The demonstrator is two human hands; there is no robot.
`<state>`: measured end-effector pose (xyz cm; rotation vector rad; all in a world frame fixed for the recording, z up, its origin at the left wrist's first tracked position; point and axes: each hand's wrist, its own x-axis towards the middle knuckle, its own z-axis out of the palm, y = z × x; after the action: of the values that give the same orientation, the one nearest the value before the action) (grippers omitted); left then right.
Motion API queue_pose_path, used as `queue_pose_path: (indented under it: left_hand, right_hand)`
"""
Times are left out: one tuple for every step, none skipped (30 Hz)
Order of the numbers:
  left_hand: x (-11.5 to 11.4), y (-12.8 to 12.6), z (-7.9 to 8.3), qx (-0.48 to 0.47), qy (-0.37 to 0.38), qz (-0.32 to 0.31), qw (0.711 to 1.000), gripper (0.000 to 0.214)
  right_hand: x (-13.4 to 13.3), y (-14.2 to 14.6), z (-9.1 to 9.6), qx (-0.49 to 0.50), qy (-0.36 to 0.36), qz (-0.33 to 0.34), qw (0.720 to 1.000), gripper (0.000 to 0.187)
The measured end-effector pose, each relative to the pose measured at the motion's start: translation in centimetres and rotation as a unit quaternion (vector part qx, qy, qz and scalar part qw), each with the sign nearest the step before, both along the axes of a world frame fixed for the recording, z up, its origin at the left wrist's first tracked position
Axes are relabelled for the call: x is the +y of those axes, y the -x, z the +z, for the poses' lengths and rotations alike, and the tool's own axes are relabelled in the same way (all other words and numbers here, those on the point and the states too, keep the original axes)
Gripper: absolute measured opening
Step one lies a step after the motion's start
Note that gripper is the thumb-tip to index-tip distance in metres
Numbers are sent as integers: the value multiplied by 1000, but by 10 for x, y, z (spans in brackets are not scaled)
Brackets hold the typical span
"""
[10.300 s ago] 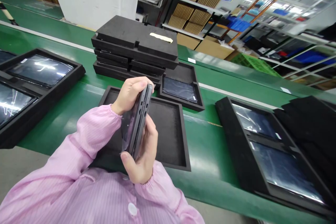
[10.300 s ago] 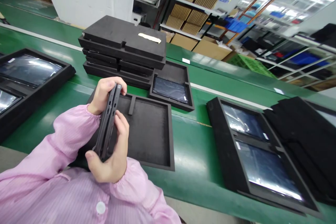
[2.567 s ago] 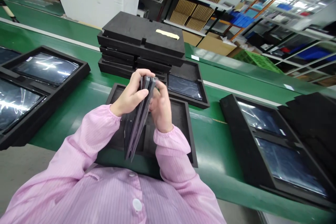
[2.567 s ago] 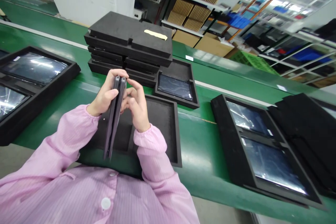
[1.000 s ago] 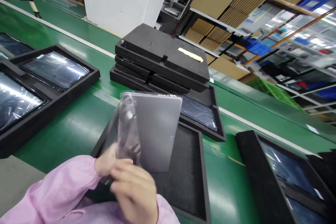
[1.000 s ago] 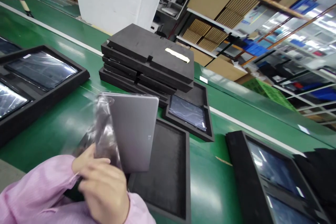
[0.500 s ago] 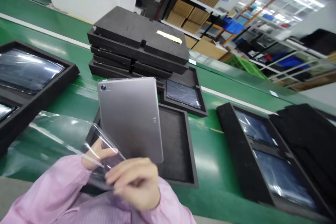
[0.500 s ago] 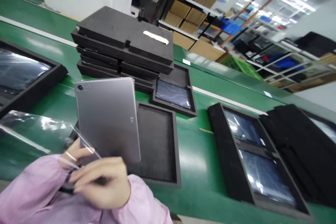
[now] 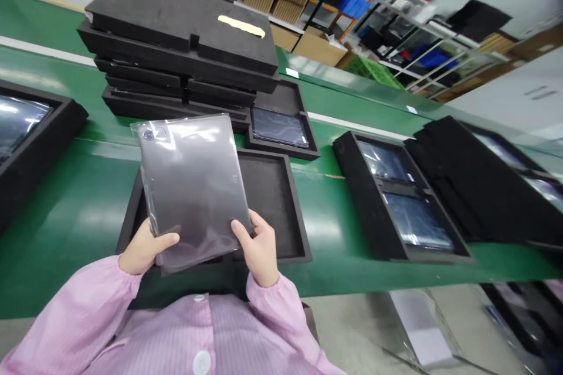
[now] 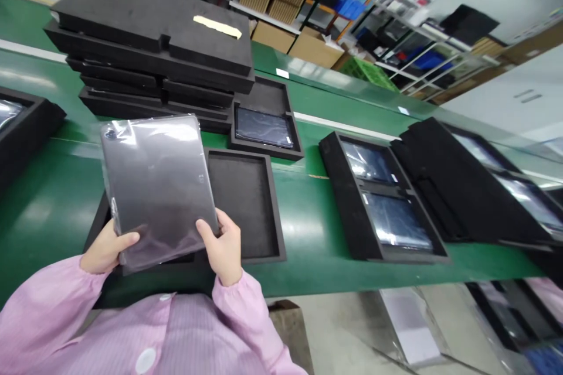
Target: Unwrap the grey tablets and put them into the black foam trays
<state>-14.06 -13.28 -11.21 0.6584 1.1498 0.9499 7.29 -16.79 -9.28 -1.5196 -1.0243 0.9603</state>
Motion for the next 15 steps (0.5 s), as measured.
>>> queue_pose_path:
  left_hand:
    - [0, 0, 0, 10, -8, 4, 1000, 65]
    - [0, 0, 0, 15, -7, 8, 1000, 65]
    - [1, 1, 1, 14, 4, 12, 1000, 64]
    - [2, 1, 3, 12, 22, 15, 1000, 62]
    - [3, 1, 6, 11, 41, 18, 999, 60]
    - [4, 0, 9, 15, 58, 23, 998, 57]
    - [6, 0, 11, 22, 71, 31, 997, 55]
    - [8, -1, 13, 30, 78, 40, 996, 54]
    - [9, -1, 15, 36, 82, 51, 995, 53]
    - [11, -2, 16, 40, 83, 62, 994, 51]
    - [12, -3, 16, 40, 84, 71, 993, 48]
    - [12, -3, 16, 38, 84, 79, 993, 46]
    - [12, -3, 15, 36, 82, 85, 992, 44]
    - [12, -3, 15, 33, 81, 91, 992, 43]
    - [11, -3, 14, 29, 81, 94, 992, 42]
  right_hand:
    - [-2, -4, -3, 31, 8, -19, 999, 30]
    - [-4, -10, -5, 69, 15, -50, 996, 33]
    - [-6, -19, -7, 106, 20, -97, 989, 36]
    - [-8, -31, -8, 137, 24, -151, 979, 38]
    - [-10, -43, -7, 160, 24, -205, 965, 39]
    - [-14, -56, -6, 167, 18, -252, 953, 40]
    - [-17, -68, -5, 150, 0, -297, 943, 40]
    - [-21, -79, -3, 114, -27, -337, 934, 41]
    - [-24, -88, 0, 71, -59, -375, 922, 41]
    - [-27, -95, 1, 24, -89, -411, 907, 42]
    - [-29, -100, 2, -29, -116, -443, 888, 43]
    - [-30, -103, 3, -81, -137, -468, 869, 44]
    - [-30, -103, 2, -127, -149, -482, 854, 45]
    - [-29, -102, 0, -173, -154, -486, 843, 44]
    - [-28, -99, -3, -226, -158, -481, 832, 42]
